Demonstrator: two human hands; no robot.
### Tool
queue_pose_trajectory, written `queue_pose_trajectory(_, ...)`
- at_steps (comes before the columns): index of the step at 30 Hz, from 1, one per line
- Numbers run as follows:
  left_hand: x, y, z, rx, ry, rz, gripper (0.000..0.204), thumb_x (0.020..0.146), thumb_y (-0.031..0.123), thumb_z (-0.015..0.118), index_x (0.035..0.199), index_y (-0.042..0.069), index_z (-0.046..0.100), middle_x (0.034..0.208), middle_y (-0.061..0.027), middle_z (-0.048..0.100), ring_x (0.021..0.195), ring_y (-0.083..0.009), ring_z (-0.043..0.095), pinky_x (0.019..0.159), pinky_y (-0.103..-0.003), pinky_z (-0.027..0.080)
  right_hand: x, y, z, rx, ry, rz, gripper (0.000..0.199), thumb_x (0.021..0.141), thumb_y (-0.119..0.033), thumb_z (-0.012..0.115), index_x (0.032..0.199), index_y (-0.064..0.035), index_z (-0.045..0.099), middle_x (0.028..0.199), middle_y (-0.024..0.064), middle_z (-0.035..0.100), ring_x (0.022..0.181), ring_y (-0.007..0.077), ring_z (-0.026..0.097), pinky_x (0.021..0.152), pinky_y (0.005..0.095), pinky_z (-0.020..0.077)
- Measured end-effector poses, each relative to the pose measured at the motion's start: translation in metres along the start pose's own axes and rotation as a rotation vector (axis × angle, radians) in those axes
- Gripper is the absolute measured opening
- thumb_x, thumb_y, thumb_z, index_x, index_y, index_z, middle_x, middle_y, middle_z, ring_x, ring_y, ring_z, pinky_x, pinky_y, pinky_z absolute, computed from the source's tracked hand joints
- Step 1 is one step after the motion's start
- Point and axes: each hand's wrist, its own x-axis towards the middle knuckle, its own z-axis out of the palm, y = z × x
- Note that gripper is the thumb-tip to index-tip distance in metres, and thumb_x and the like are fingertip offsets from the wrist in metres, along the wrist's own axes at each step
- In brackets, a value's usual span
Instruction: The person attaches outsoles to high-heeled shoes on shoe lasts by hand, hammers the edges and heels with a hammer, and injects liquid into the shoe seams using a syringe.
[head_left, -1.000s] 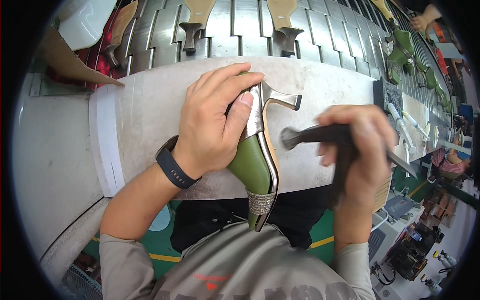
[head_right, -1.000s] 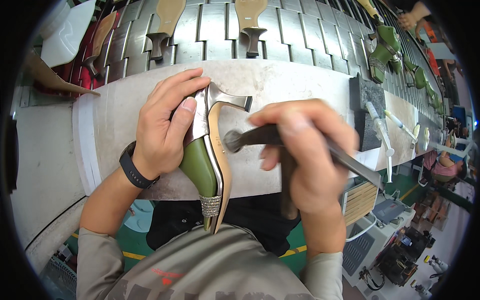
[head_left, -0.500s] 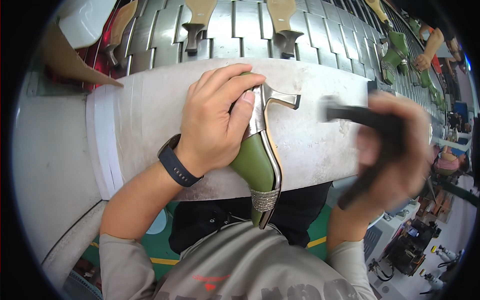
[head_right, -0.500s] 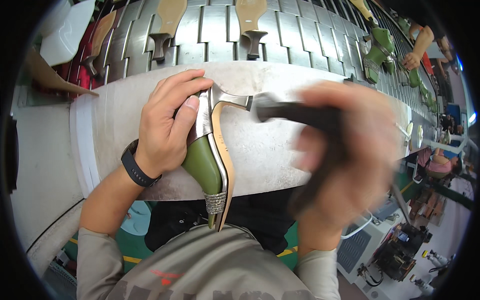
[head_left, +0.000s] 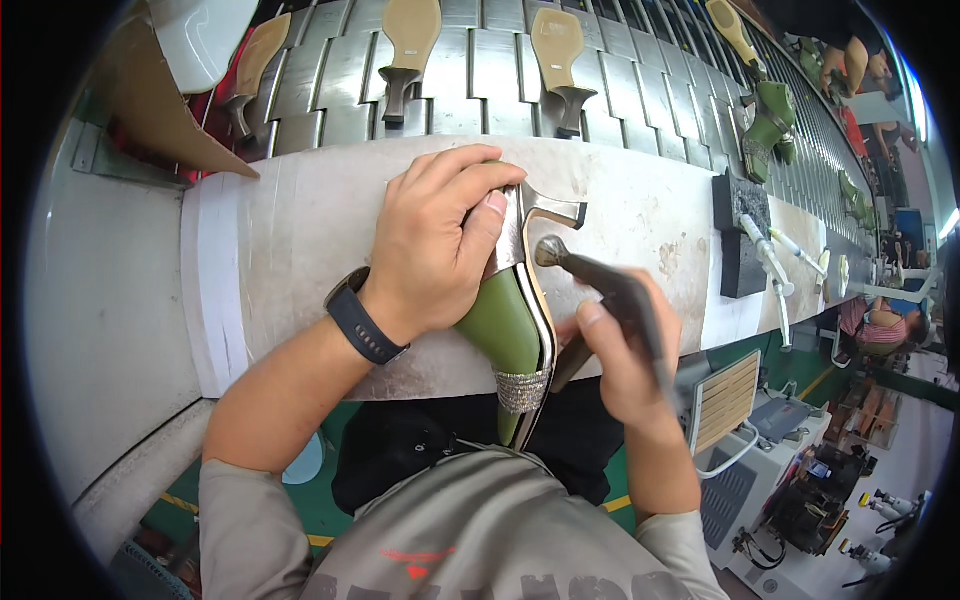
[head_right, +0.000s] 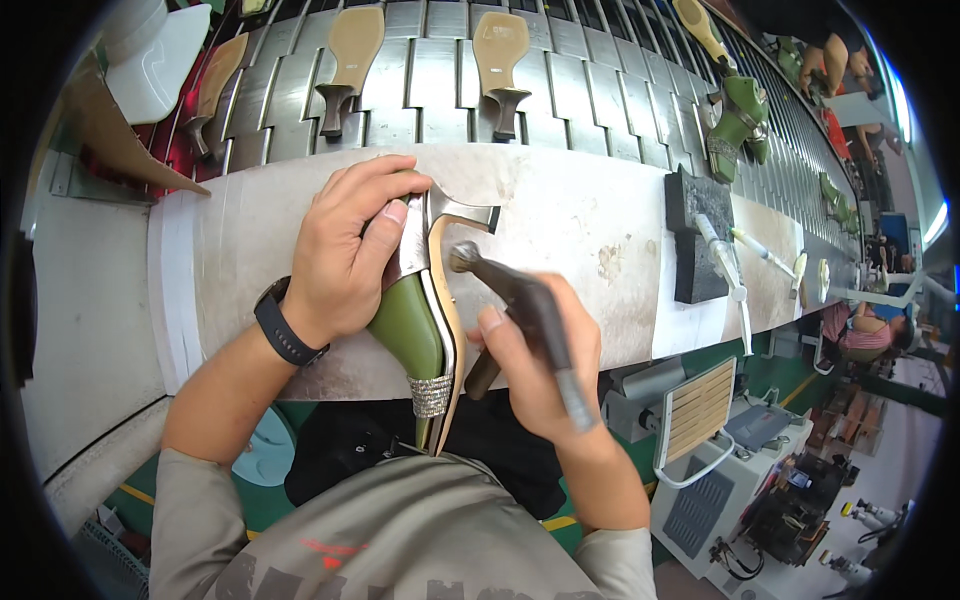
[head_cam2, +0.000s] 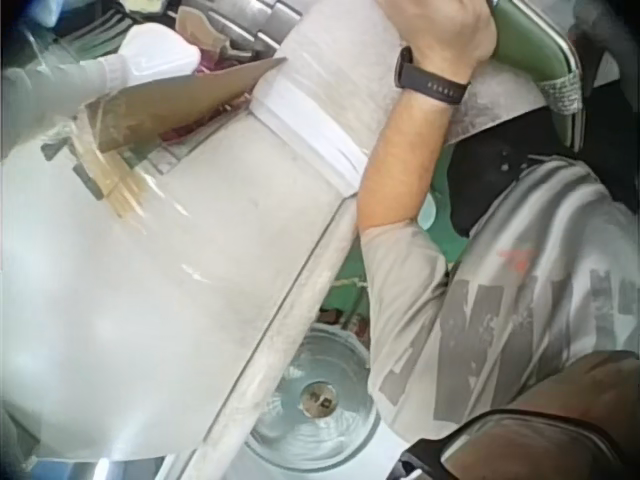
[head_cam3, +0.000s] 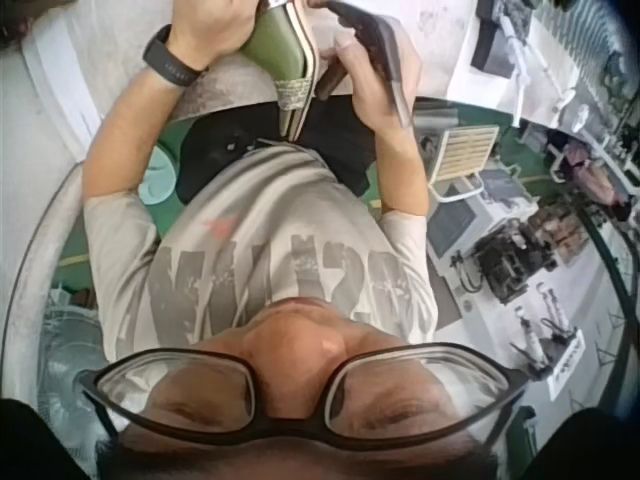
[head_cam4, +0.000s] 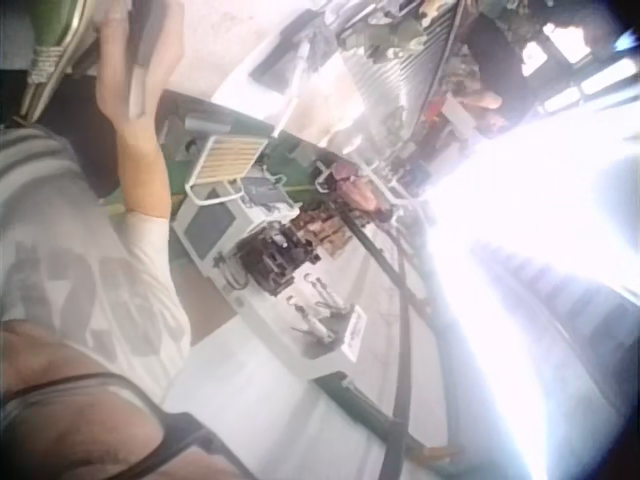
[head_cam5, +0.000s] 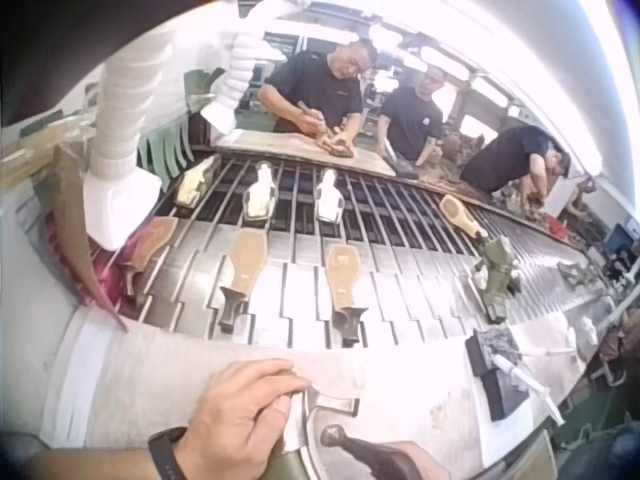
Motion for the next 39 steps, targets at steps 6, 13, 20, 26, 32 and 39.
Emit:
queue_pose_trajectory(6, -0.002, -0.005, -0.004, -0.013, -0.016, 0.018, 0.029, 0.102, 0.013, 0.056, 0.123, 0.003, 0.074, 0.133, -0.0199, 0.069, 0.120, -0.0371, 0.064, 0.106, -0.043, 0.048, -0.010, 0.018, -0.019, 0.492, 0.032, 0.364, 0.012, 0.103, -0.010, 0.064, 0.107, 0.0012, 0.063, 0.071, 0.0075, 0.057, 0.046, 0.0129, 0.047, 0.048, 0.0281, 0.0438)
queue_pose_trajectory(13, -0.003, -0.005, -0.006, -0.024, -0.018, 0.021, 0.030, 0.102, 0.015, 0.057, 0.123, 0.003, 0.075, 0.133, -0.0203, 0.069, 0.119, -0.0376, 0.063, 0.106, -0.045, 0.047, -0.024, 0.013, -0.013, -0.038, 0.326, -0.535, 0.044, 0.092, 0.002, 0.071, 0.132, 0.0067, 0.055, 0.077, 0.0014, 0.058, 0.067, 0.0069, 0.051, 0.062, 0.0213, 0.0412)
queue_pose_trajectory(20, -0.003, -0.008, -0.009, -0.025, -0.006, 0.017, 0.030, 0.101, 0.016, 0.059, 0.124, 0.004, 0.075, 0.133, -0.0195, 0.070, 0.118, -0.0377, 0.064, 0.106, -0.045, 0.047, 0.000, -0.003, 0.013, -0.515, 0.061, -0.566, 0.053, 0.081, -0.004, 0.083, 0.132, 0.0013, 0.071, 0.075, 0.0054, 0.068, 0.060, 0.0132, 0.065, 0.060, 0.0256, 0.0513)
queue_pose_trajectory(26, -0.004, -0.010, -0.012, -0.022, -0.003, 0.028, 0.029, 0.101, 0.014, 0.060, 0.124, 0.004, 0.075, 0.133, -0.0191, 0.070, 0.118, -0.0377, 0.064, 0.106, -0.046, 0.046, 0.011, 0.001, 0.025, -0.517, 0.075, -0.572, 0.054, 0.078, -0.002, 0.082, 0.132, 0.0025, 0.071, 0.069, 0.0040, 0.064, 0.056, 0.0134, 0.064, 0.058, 0.0251, 0.0495)
queue_pose_trajectory(32, -0.005, -0.010, -0.014, -0.014, -0.006, 0.027, 0.028, 0.100, 0.013, 0.061, 0.123, 0.004, 0.075, 0.133, -0.0188, 0.070, 0.120, -0.0372, 0.064, 0.107, -0.046, 0.046, 0.017, 0.002, 0.025, -0.526, 0.067, -0.647, 0.055, 0.077, 0.000, 0.082, 0.132, 0.0025, 0.071, 0.070, 0.0047, 0.065, 0.055, 0.0148, 0.062, 0.058, 0.0257, 0.0495)
queue_pose_trajectory(39, -0.005, -0.012, -0.016, -0.018, -0.009, 0.027, 0.029, 0.100, 0.013, 0.060, 0.124, 0.004, 0.075, 0.133, -0.0194, 0.070, 0.118, -0.0375, 0.064, 0.106, -0.046, 0.047, 0.015, 0.001, 0.031, -0.551, 0.071, -0.630, 0.057, 0.074, 0.003, 0.082, 0.131, 0.0019, 0.072, 0.068, 0.0055, 0.063, 0.054, 0.0163, 0.060, 0.056, 0.0277, 0.0491)
